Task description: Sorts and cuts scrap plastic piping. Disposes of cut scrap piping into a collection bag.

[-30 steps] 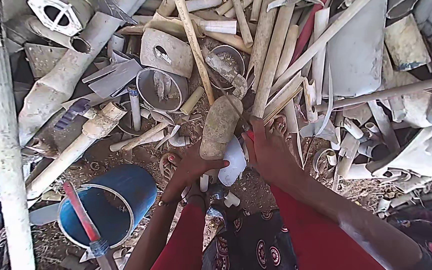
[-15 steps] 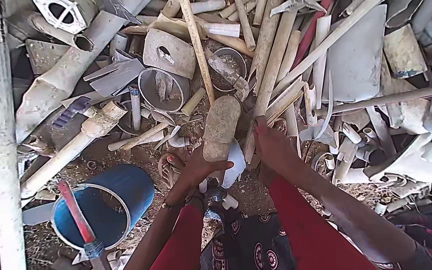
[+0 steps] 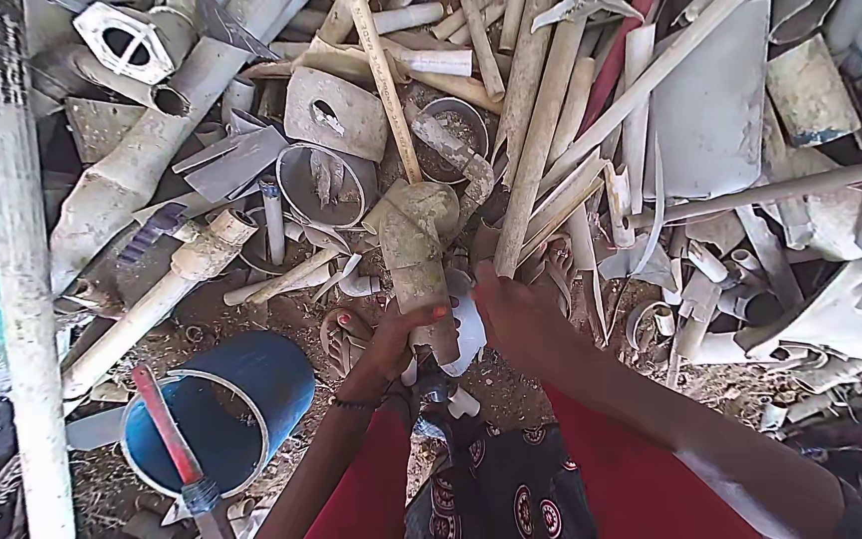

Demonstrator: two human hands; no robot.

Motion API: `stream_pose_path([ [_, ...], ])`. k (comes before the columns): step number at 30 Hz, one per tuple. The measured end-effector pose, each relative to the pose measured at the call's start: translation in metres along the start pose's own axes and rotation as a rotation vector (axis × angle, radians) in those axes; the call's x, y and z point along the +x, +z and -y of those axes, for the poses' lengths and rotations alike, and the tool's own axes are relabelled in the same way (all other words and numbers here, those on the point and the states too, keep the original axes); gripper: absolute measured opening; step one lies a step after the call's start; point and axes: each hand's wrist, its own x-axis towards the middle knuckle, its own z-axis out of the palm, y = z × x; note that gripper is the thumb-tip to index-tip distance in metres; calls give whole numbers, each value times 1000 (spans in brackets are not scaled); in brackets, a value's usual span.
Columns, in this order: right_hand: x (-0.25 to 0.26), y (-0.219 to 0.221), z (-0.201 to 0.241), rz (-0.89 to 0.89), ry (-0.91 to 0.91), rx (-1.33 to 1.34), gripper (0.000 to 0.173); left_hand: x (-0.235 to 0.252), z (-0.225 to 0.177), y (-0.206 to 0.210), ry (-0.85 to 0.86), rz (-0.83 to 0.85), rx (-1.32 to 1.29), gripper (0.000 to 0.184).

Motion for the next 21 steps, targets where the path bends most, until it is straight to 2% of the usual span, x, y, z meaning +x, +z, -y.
stream_pose_path([
  [1, 11, -3, 0, 118, 111, 11, 39, 1, 1, -2, -15, 28, -26, 55],
  [3, 24, -9, -5, 138, 221, 25, 40, 3, 2, -4, -24, 64, -73, 55],
  [4, 19, -8, -5, 63, 174, 34, 38, 1, 2, -4, -23, 71, -88, 53],
  [6, 7, 9, -5, -207, -74, 34, 32, -3, -1, 1, -10, 56, -109, 44],
  [7, 4, 13, -2, -198, -128, 29, 32, -5, -2, 5, -5, 40, -117, 38],
  [9, 9, 3, 7, 127, 17, 11, 40, -5, -2, 3, -27, 76, -183, 40],
  [11, 17, -4, 14, 227, 91, -23, 42, -2, -3, -2, -40, 128, -250, 47],
  [12, 14, -5, 18, 208, 72, -13, 43, -5, -5, -4, -40, 123, -265, 45],
  [15, 9, 12, 11, -80, -103, -75, 40, -7, -10, -7, -44, 165, -338, 46],
  [17, 21, 6, 8, 98, 75, -96, 41, -7, -9, -14, -58, 228, -410, 59],
  [18, 27, 4, 6, 125, 130, -107, 44, -7, -10, -15, -64, 246, -438, 63],
  [21, 17, 9, 10, 17, 45, -90, 33, -8, -11, -18, -55, 258, -431, 63],
])
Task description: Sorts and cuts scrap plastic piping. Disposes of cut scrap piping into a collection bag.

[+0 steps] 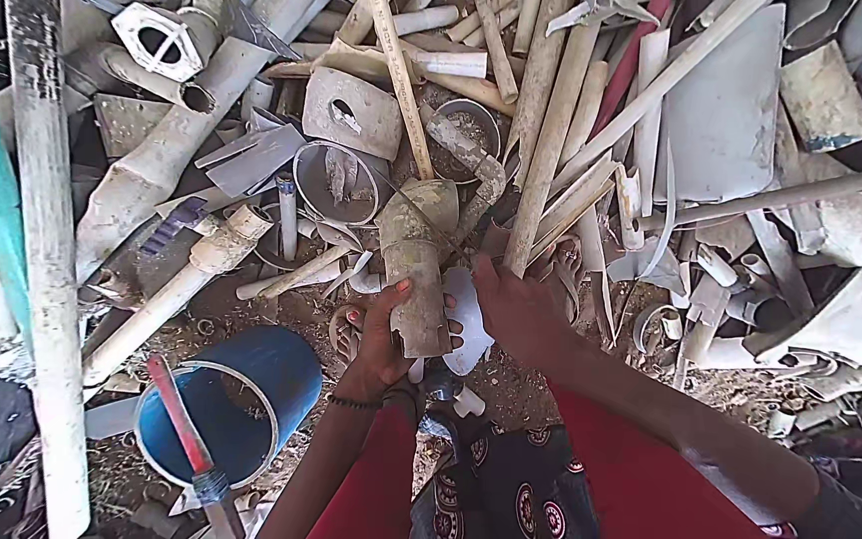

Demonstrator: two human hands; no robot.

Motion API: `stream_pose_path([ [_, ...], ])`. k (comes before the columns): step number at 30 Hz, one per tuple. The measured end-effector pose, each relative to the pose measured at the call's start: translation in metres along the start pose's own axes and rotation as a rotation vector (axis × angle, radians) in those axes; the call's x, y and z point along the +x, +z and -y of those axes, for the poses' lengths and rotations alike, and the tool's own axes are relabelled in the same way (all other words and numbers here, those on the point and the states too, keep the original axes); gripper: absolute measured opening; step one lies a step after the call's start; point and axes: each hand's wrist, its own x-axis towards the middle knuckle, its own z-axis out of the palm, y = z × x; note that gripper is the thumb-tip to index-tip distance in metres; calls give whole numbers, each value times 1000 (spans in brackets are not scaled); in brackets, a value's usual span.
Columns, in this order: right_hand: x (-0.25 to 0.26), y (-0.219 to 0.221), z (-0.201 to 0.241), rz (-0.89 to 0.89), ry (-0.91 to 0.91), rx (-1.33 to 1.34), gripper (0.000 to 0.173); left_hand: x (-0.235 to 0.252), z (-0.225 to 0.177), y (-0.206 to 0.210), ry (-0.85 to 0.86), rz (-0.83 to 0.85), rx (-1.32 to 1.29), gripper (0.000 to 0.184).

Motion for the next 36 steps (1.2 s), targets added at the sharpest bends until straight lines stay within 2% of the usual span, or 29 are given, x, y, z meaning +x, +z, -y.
stream_pose_path([
  [2, -1, 4, -2, -57, -33, -11, 35, 1, 1, 0, 10, -19, 16, 64],
  [3, 4, -1, -4, 31, 22, -26, 39, 1, 2, 0, 14, -28, 12, 62],
  [5, 8, -5, -4, 79, 53, -41, 41, -1, 1, -1, 22, -15, -15, 60],
  [8, -5, -2, 5, -35, -86, -90, 41, -2, 0, 1, 21, -22, -16, 57],
  [10, -4, -4, 8, -2, -106, -109, 44, -2, 2, 3, 25, -35, -16, 53],
  [13, 1, -15, 19, 92, -81, -49, 39, -3, -2, 1, 17, 4, -94, 56],
  [14, -2, -15, 21, 32, -115, -22, 35, -4, -3, 2, 17, -1, -101, 55],
  [16, -6, -3, 13, -302, -256, -19, 31, -3, 0, 3, 29, -28, -74, 52],
  [17, -4, 1, 8, -378, -287, -49, 32, -2, 2, 3, 33, -36, -52, 51],
  [18, -1, -2, 4, -292, -232, -80, 38, -2, 3, 3, 30, -38, -44, 52],
  [19, 6, -11, 3, -68, -93, -105, 45, -2, 3, 2, 24, -27, -42, 54],
  [20, 16, -16, -1, 29, 5, -119, 50, -1, 3, 1, 21, -16, -48, 56],
  [21, 21, -17, -5, 10, 25, -117, 48, -1, 1, 1, 15, -4, -51, 57],
  [23, 11, -12, 0, -121, -71, -100, 31, -3, -1, 2, 12, -11, -38, 55],
  [25, 1, 4, 5, -380, -258, -87, 30, -3, 0, 5, 23, -35, -17, 51],
  [26, 2, 3, 7, -330, -234, -96, 34, -2, 2, 6, 32, -37, -22, 51],
  [27, 7, -3, 7, -150, -103, -84, 38, -3, 3, 5, 29, -34, -27, 52],
  [28, 19, -7, 2, -83, -10, -68, 39, -4, 3, 5, 28, -34, -28, 52],
  [30, 29, -15, -5, -63, 27, 25, 37, -4, -2, 9, 36, -36, -12, 54],
  [33, 17, -12, -7, -126, -109, 495, 35, -3, 0, 11, 38, -49, 19, 55],
  [36, 26, -12, -10, -221, -74, 814, 35, -4, 5, 8, 35, -66, 7, 55],
])
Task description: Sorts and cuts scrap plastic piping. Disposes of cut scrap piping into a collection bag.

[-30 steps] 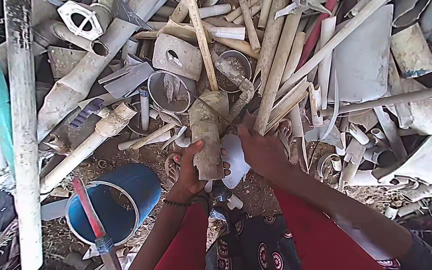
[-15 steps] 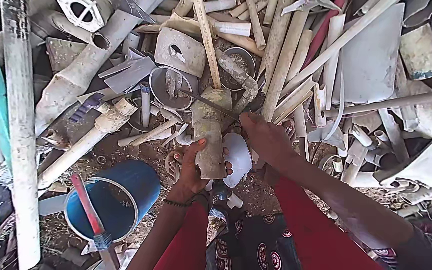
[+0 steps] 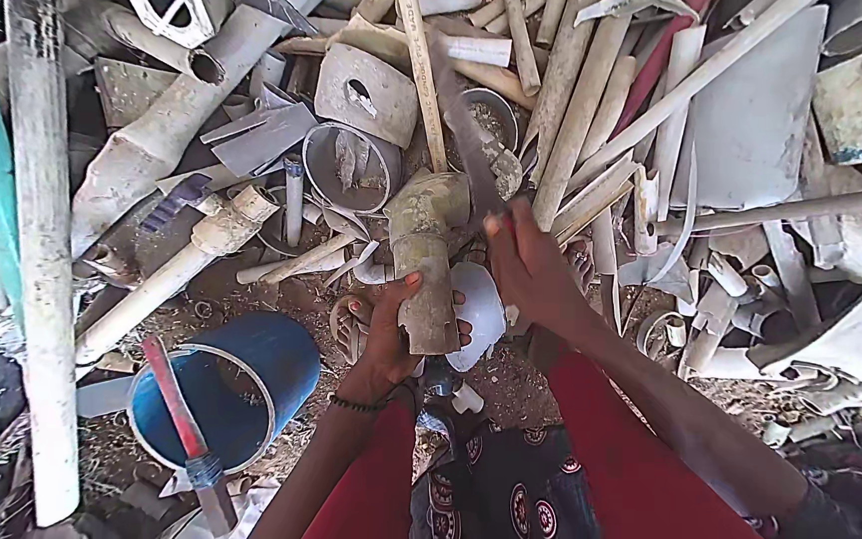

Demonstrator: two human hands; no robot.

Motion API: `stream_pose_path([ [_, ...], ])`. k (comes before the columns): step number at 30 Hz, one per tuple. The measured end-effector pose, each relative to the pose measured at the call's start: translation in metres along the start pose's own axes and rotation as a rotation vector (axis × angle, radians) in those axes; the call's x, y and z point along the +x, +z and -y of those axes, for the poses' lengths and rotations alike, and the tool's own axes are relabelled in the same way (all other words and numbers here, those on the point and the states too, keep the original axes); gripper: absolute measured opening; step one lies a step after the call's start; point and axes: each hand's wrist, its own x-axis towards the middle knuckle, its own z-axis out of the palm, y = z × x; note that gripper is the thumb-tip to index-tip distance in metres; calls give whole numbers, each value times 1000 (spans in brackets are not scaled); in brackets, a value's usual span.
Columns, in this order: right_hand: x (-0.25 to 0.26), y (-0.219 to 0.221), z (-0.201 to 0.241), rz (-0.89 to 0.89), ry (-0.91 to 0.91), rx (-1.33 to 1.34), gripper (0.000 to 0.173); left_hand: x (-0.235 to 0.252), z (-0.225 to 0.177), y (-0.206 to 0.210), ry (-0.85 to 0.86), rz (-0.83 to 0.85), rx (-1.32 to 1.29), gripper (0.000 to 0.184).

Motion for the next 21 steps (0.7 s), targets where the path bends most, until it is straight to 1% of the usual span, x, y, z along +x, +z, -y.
stream_pose_path([
  [1, 6, 2, -2, -25, 59, 82, 37, 0, -1, 0, 2, 0, 13, 53],
  [2, 10, 5, -4, -8, 147, 140, 40, -1, -2, 1, 4, -2, 35, 51],
  [3, 11, 10, -4, 63, 228, 159, 41, 0, -3, 2, 6, 3, 56, 50],
  [4, 11, 16, -2, 171, 302, 155, 40, 0, -4, 2, 10, 8, 67, 49],
  [6, 9, 18, 1, 349, 375, 227, 39, -3, -6, -4, 13, 11, 49, 49],
  [7, 10, 10, 0, 400, 371, 307, 41, -4, -8, -6, 9, 7, 48, 49],
  [8, 12, 1, -2, 403, 346, 366, 42, -4, -9, -8, 5, 8, 47, 49],
  [9, 14, -6, -3, 360, 313, 385, 43, -4, -10, -9, 0, 11, 49, 50],
  [11, 17, -7, -7, 224, 264, 303, 44, -3, -11, -11, -1, 16, 67, 51],
  [12, 17, -1, -8, 216, 261, 207, 44, -2, -12, -11, -5, 17, 81, 50],
  [14, 9, 12, -5, 353, 265, 35, 41, -3, -15, -14, -20, 18, 92, 50],
  [16, 4, 9, -1, 473, 283, -4, 39, -6, -18, -21, -42, 22, 76, 52],
  [17, 4, 2, -4, 460, 271, 23, 39, -6, -18, -22, -44, 20, 77, 53],
  [18, 4, -5, -9, 396, 250, 63, 39, -6, -18, -22, -36, 18, 80, 54],
  [20, 4, -8, -17, 213, 222, 95, 39, -7, -17, -18, -18, 17, 50, 53],
  [21, 4, -7, -19, 151, 200, 81, 40, -8, -17, -16, -16, 32, -4, 54],
])
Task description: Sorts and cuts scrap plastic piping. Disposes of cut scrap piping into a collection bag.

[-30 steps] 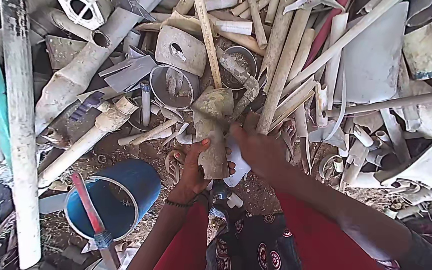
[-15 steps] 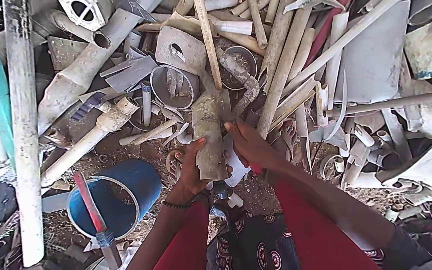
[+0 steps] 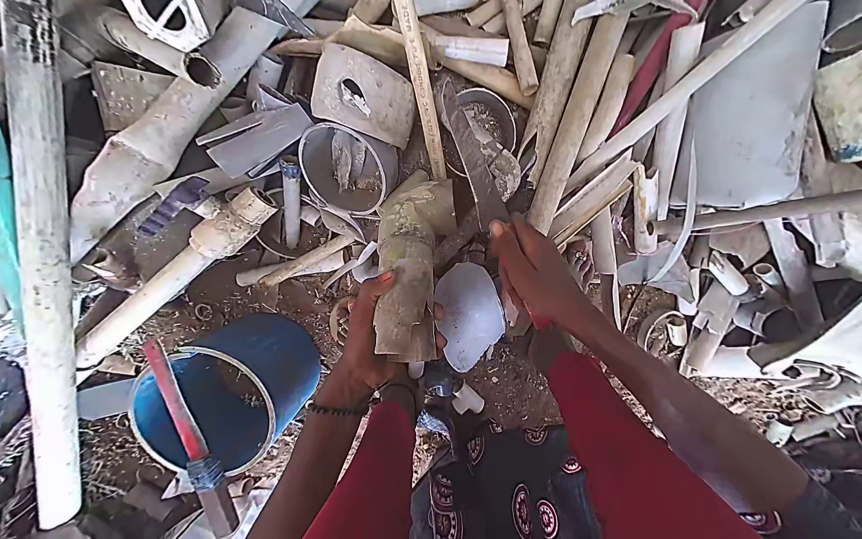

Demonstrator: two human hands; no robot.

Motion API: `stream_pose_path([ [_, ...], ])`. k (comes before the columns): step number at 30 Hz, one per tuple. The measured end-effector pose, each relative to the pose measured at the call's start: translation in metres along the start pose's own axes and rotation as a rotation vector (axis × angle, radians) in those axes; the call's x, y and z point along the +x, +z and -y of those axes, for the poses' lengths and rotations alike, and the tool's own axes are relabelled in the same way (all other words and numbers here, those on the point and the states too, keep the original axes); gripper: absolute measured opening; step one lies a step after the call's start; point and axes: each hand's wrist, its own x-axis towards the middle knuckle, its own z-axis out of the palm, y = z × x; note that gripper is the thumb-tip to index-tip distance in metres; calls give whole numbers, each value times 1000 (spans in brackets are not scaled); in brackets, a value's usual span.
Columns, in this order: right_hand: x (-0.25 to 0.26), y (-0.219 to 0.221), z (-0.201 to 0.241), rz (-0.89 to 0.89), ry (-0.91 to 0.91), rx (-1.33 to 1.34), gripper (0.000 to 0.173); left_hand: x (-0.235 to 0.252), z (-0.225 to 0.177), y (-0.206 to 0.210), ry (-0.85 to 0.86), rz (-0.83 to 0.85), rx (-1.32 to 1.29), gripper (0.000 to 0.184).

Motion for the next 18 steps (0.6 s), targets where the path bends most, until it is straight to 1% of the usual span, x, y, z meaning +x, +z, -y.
stream_pose_path([
  [1, -2, 3, -1, -27, -46, -43, 39, -1, 1, 2, -6, 37, -75, 57],
  [3, -15, 8, -2, -64, -190, -187, 37, -3, 4, 2, -58, 163, -172, 64],
  [5, -24, 9, -2, -172, -320, -322, 36, -2, 9, 3, -125, 292, -184, 68],
  [6, -25, 5, -1, -221, -336, -367, 36, -1, 12, 6, -156, 308, -158, 68],
  [7, -25, 1, -1, -257, -313, -397, 36, 1, 14, 9, -173, 293, -123, 65],
  [9, -24, -7, 1, -290, -221, -418, 34, 2, 15, 17, -187, 183, -96, 55],
  [10, -25, -9, 3, -302, -197, -413, 36, 1, 13, 21, -199, 146, -98, 50],
  [12, -31, -10, 10, -345, -205, -421, 41, 0, 9, 23, -201, 139, -142, 47],
  [14, -40, -10, 19, -432, -290, -421, 39, 0, 8, 18, -189, 187, -235, 50],
  [16, -47, -8, 22, -532, -449, -426, 40, 0, 9, 18, -189, 189, -278, 51],
  [17, -48, -7, 20, -560, -527, -469, 42, 0, 10, 19, -192, 175, -282, 51],
  [18, -49, -4, 17, -556, -562, -548, 44, -1, 11, 22, -191, 155, -276, 51],
])
